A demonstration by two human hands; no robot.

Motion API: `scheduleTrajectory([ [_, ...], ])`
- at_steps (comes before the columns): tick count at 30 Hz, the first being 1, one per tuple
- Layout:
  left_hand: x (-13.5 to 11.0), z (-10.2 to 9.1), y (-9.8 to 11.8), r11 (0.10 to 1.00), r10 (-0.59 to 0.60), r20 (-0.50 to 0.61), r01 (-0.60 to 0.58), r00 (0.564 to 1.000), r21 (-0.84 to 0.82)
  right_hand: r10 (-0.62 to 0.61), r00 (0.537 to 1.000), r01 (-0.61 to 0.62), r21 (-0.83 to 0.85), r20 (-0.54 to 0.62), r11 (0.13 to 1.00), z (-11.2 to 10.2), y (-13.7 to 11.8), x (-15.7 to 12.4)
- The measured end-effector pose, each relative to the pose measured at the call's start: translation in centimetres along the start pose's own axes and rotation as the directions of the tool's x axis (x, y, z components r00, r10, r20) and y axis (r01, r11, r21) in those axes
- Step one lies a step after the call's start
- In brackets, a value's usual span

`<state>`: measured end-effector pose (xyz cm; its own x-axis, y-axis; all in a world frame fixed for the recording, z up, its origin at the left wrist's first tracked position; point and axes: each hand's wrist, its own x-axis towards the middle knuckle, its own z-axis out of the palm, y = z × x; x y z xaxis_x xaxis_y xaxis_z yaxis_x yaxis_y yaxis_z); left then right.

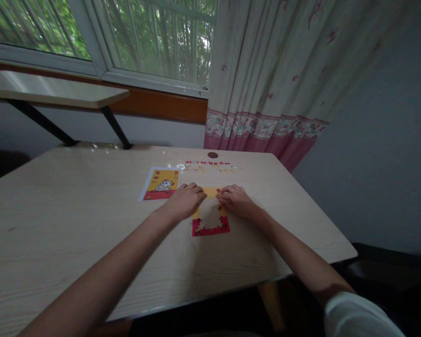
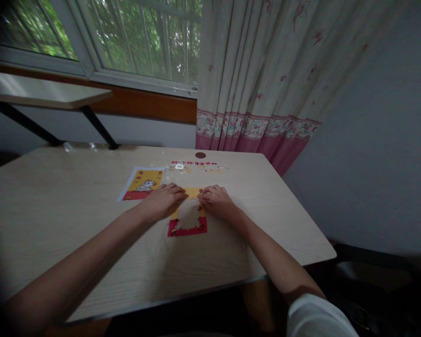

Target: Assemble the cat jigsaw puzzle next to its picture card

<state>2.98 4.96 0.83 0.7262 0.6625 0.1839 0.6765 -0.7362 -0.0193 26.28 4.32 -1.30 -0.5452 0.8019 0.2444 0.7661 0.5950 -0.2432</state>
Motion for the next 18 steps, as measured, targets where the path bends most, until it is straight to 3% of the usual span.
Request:
scheduleTrajectory([
  [7,-2.3,-0.1,-2.8,0.990,-0.040,-0.103,0.026,0.994,-0.135,-0.006,1.000,0.006,0.010,0.003,1.000,0.1,0.1,0.1],
  [13,-3.1,1.5,-2.3,0.965,-0.062,-0.183,0.012,0.981,-0.263,-0.027,1.000,0.027,0.012,0.005,1.000,0.3,0.3,0.1],
  [18,-3.3,1.0,-1.3,0.987,-0.051,-0.131,0.030,0.990,-0.155,-0.051,0.999,0.051,0.005,-0.004,0.999,0.3,0.3,0.0],
])
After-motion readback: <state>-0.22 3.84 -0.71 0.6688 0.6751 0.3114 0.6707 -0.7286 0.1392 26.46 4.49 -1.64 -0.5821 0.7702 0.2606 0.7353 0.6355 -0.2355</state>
